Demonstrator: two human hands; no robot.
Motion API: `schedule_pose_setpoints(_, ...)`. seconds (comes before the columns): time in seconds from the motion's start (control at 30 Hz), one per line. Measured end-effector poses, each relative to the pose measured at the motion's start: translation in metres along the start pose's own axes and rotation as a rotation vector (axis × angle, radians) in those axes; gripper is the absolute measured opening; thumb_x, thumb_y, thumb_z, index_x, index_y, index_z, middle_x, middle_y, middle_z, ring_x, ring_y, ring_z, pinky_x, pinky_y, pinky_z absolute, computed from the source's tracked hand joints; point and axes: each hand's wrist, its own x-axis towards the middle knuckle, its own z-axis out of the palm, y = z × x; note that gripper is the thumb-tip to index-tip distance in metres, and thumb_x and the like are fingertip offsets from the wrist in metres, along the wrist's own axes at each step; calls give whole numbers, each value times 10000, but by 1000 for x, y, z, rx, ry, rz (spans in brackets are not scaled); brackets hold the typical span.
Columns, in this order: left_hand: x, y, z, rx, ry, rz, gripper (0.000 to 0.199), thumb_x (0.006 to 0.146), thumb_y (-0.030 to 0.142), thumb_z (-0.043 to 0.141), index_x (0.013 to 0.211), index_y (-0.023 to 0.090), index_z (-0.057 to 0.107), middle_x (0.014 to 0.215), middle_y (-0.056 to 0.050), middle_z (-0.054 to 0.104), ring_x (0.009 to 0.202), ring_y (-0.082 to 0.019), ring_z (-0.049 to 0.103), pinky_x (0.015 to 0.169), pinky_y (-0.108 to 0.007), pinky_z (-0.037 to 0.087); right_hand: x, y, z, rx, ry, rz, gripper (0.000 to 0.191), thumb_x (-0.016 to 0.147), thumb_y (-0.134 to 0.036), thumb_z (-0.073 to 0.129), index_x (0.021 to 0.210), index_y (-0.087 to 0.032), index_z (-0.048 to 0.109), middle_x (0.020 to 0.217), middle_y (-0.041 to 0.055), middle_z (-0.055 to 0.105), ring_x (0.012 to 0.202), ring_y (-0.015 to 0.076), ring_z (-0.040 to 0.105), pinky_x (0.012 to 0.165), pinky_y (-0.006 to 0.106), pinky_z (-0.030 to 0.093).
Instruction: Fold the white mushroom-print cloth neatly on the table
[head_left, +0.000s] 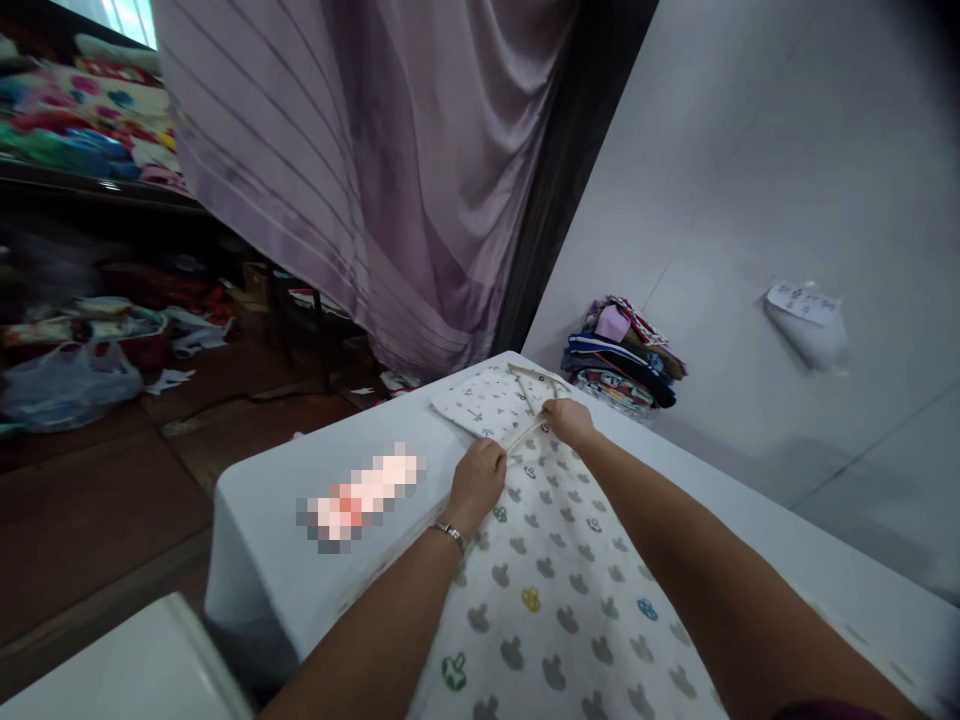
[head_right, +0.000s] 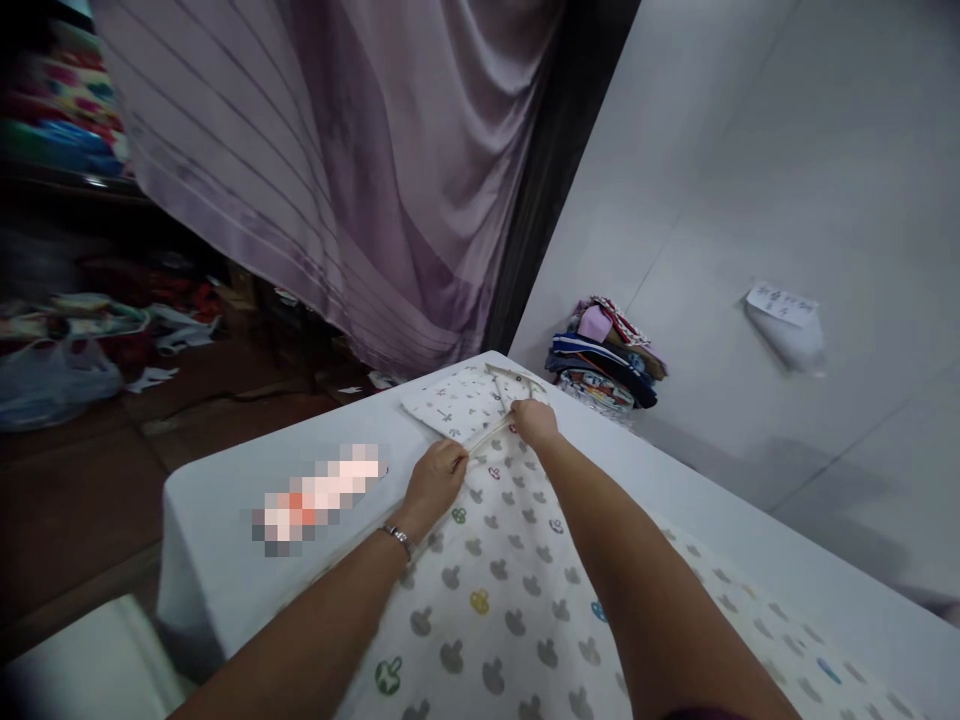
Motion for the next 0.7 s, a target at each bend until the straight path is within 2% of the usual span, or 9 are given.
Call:
schedule_pose_setpoints(0.2,2,-5,1,-71,44,-113,150,770,120,473,680,192,569,761,-9,588,772,-132,546,730,-259,423,8,3,-7,22,-31,-5,242,830,-269,516,986,-230,697,1004,71,672,895,200,600,714,250,426)
schedule_pose_setpoints(0.3,2,-6,0,-92,45,-128,152,768,130,469,689,191,584,755,-7,592,756,-131,552,726,-257,420,12,9,-8,46,-80,-24,257,827,-270,517,1000,-212,697,921,58,692,812,170,610,660,219,426)
schedule_pose_setpoints(0.37,3,-6,0,-102,43,-138,148,765,138,473,690,189,590,750,-7,591,747,-130,554,720,-255,418,13,13,-7,50,-118,-50,246,805,-228,532,978,-208,705,883,44,699,777,153,611,648,201,422)
schedule_pose_setpoints(0.47,3,-5,-1,-102,32,-158,148,759,135,478,682,189,592,750,-9,593,744,-132,556,716,-253,418,12,19,-5,33,-147,-91,295,758,-156,553,1006,-224,699,957,27,695,816,145,610,678,183,417)
schedule_pose_setpoints(0.57,4,-5,0,-96,25,-166,153,760,130,472,686,188,592,754,-11,597,747,-134,556,715,-253,419,8,21,-4,-16,-150,-113,317,772,-176,541,1050,-241,679,1004,31,684,860,164,605,702,204,419)
schedule_pose_setpoints(0.7,3,-7,1,-96,32,-155,146,755,136,478,686,181,599,757,-13,598,741,-133,555,710,-254,418,1,16,-5,-119,-128,-130,265,820,-213,488,1009,-229,673,1017,66,666,923,206,593,728,258,421)
